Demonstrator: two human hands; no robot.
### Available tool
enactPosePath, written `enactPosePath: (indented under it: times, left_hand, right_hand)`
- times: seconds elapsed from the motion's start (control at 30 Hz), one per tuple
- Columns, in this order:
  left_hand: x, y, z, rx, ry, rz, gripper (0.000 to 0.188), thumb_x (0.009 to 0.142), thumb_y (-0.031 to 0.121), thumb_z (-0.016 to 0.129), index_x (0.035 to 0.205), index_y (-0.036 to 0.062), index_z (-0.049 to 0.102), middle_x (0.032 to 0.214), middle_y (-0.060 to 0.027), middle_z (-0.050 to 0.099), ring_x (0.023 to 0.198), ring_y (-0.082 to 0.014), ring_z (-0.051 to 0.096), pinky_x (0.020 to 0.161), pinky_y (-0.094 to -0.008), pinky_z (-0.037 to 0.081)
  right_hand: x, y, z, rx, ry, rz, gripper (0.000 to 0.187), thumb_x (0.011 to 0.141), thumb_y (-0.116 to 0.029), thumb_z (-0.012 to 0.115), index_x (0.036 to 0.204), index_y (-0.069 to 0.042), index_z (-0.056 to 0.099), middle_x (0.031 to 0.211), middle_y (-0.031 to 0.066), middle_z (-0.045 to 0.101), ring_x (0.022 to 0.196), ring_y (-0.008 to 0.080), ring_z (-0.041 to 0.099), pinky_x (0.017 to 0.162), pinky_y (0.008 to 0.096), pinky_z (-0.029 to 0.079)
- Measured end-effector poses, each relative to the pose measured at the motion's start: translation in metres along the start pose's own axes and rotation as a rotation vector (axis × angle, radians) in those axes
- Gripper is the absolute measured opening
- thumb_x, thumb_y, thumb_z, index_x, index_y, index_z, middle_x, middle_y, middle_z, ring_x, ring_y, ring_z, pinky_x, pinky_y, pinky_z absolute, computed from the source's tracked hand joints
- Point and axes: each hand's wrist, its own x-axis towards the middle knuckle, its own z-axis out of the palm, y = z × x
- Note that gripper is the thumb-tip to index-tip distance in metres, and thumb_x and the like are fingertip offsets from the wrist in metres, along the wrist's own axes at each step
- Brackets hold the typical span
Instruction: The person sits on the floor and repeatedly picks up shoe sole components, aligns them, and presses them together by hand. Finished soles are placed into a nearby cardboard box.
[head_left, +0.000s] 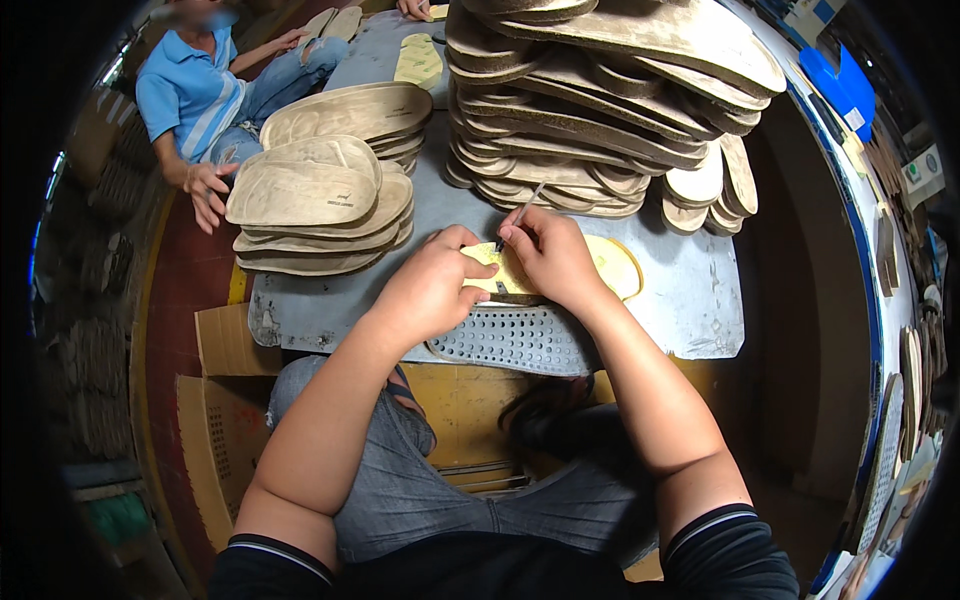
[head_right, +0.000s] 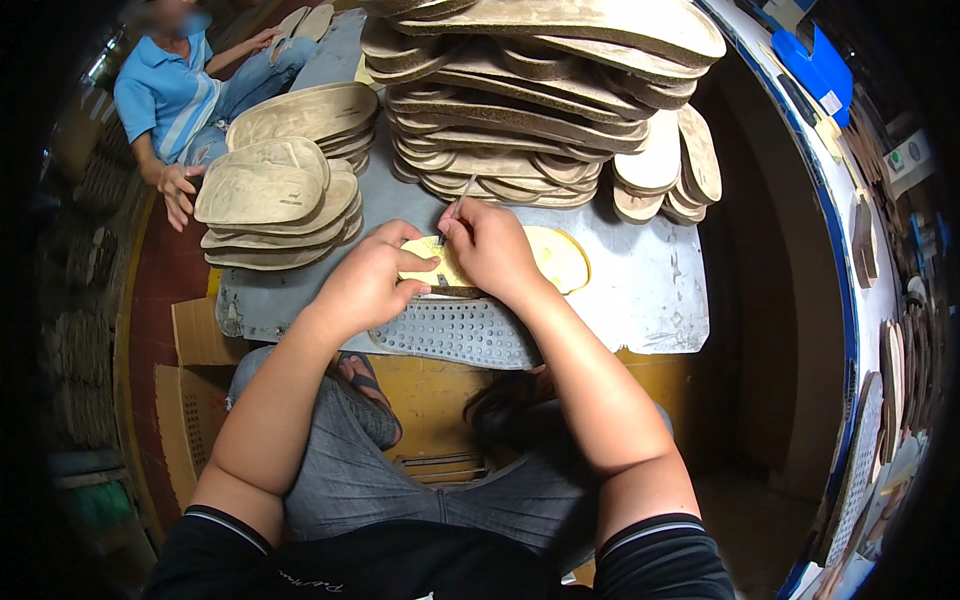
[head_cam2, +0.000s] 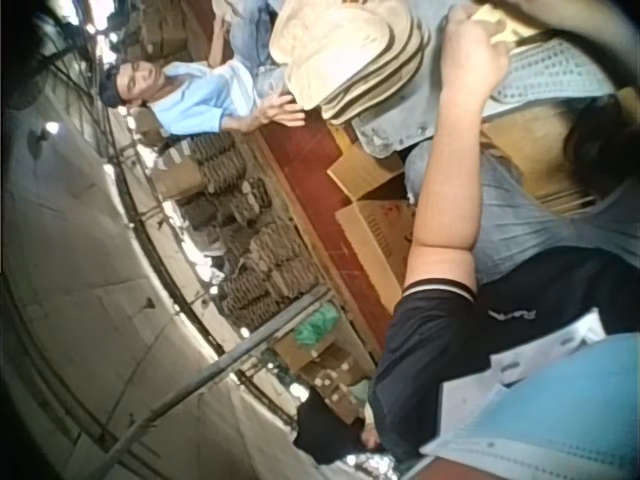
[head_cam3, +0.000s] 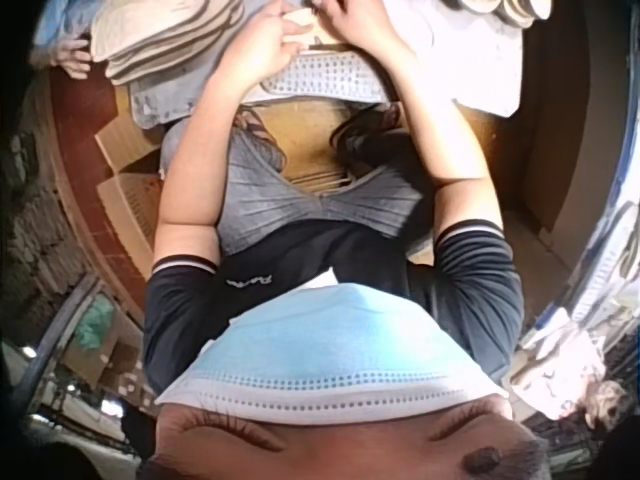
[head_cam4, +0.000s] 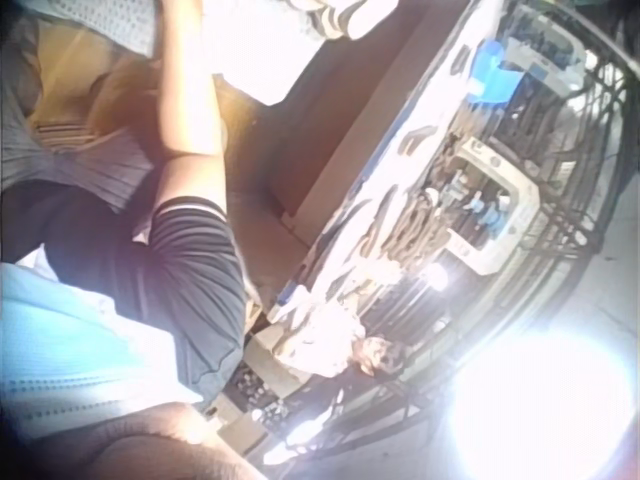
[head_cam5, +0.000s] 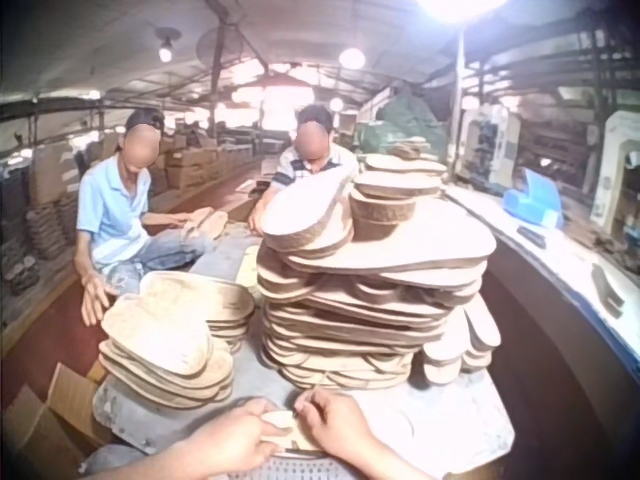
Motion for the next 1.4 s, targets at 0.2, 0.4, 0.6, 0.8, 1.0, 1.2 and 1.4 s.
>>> enactPosePath:
  times: [0.2, 0.4, 0.6, 0.8, 1.0, 1.2, 1.4]
  left_hand:
    - [0.0009, 0.0014, 0.0003, -0.007, 0.0, 0.007, 0.036, 0.091, 0.004, 0.095, 0.126, 0.0068, 0.092, 0.144, -0.0193, 0.073, 0.13, -0.0402, 0.074, 0.112, -0.0464, 0.061]
    - [-0.0004, 0.0012, -0.0019, -0.031, -0.004, 0.013, 0.036, 0.091, 0.002, 0.094, 0.127, 0.006, 0.092, 0.143, -0.0196, 0.074, 0.13, -0.0401, 0.074, 0.111, -0.0459, 0.061]
    - [0.0003, 0.0012, -0.001, -0.014, -0.01, 0.016, 0.038, 0.091, 0.002, 0.094, 0.128, 0.0059, 0.092, 0.144, -0.0194, 0.073, 0.131, -0.0396, 0.074, 0.111, -0.0454, 0.061]
    - [-0.0006, 0.0019, -0.0017, -0.022, -0.008, 0.007, 0.038, 0.091, 0.002, 0.094, 0.129, 0.0065, 0.092, 0.143, -0.019, 0.074, 0.131, -0.0394, 0.073, 0.112, -0.0452, 0.06]
    - [0.0, 0.0, 0.0001, -0.014, -0.011, 0.008, 0.039, 0.091, 0.002, 0.094, 0.129, 0.0065, 0.092, 0.142, -0.0184, 0.074, 0.131, -0.039, 0.073, 0.113, -0.0451, 0.06]
    - [-0.0002, -0.0008, -0.0021, 0.001, -0.018, 0.014, 0.039, 0.091, 0.003, 0.094, 0.13, 0.0072, 0.092, 0.142, -0.0179, 0.074, 0.131, -0.0388, 0.073, 0.114, -0.0454, 0.06]
    - [0.0025, 0.0002, -0.0035, -0.014, -0.041, 0.012, 0.039, 0.092, 0.006, 0.095, 0.13, 0.0077, 0.092, 0.142, -0.0183, 0.074, 0.131, -0.0401, 0.074, 0.114, -0.0468, 0.06]
  right_hand:
    - [0.0008, 0.0038, 0.0073, 0.029, 0.066, -0.057, 0.016, 0.109, -0.019, 0.08, 0.109, -0.003, 0.082, 0.094, 0.0225, 0.081, 0.088, 0.0476, 0.078, 0.08, 0.0525, 0.06]
    - [0.0005, -0.0012, 0.0068, 0.015, 0.085, 0.001, 0.016, 0.109, -0.019, 0.08, 0.107, -0.004, 0.083, 0.093, 0.0221, 0.081, 0.088, 0.0462, 0.079, 0.08, 0.0517, 0.06]
    - [-0.0009, -0.0016, 0.0075, 0.033, 0.069, 0.02, 0.017, 0.109, -0.021, 0.08, 0.106, -0.004, 0.083, 0.092, 0.0215, 0.081, 0.084, 0.045, 0.077, 0.078, 0.0511, 0.06]
    - [-0.0019, 0.0012, 0.0097, -0.031, 0.099, -0.039, 0.016, 0.111, -0.017, 0.082, 0.112, -0.001, 0.085, 0.09, 0.0169, 0.081, 0.076, 0.028, 0.075, 0.075, 0.0403, 0.059]
    - [-0.003, -0.0028, 0.0089, 0.01, 0.11, 0.007, 0.017, 0.108, -0.021, 0.081, 0.104, -0.005, 0.084, 0.089, 0.0207, 0.081, 0.08, 0.0431, 0.077, 0.075, 0.05, 0.06]
    - [-0.0039, -0.0032, 0.0099, 0.031, 0.1, 0.031, 0.021, 0.111, -0.021, 0.083, 0.109, 0.0, 0.084, 0.083, 0.0147, 0.079, 0.068, 0.0213, 0.069, 0.069, 0.0385, 0.056]
    - [-0.0043, 0.0053, 0.0052, 0.047, 0.07, -0.001, 0.022, 0.112, -0.019, 0.083, 0.106, 0.002, 0.082, 0.087, 0.0087, 0.08, 0.074, 0.0128, 0.066, 0.072, 0.0336, 0.055]
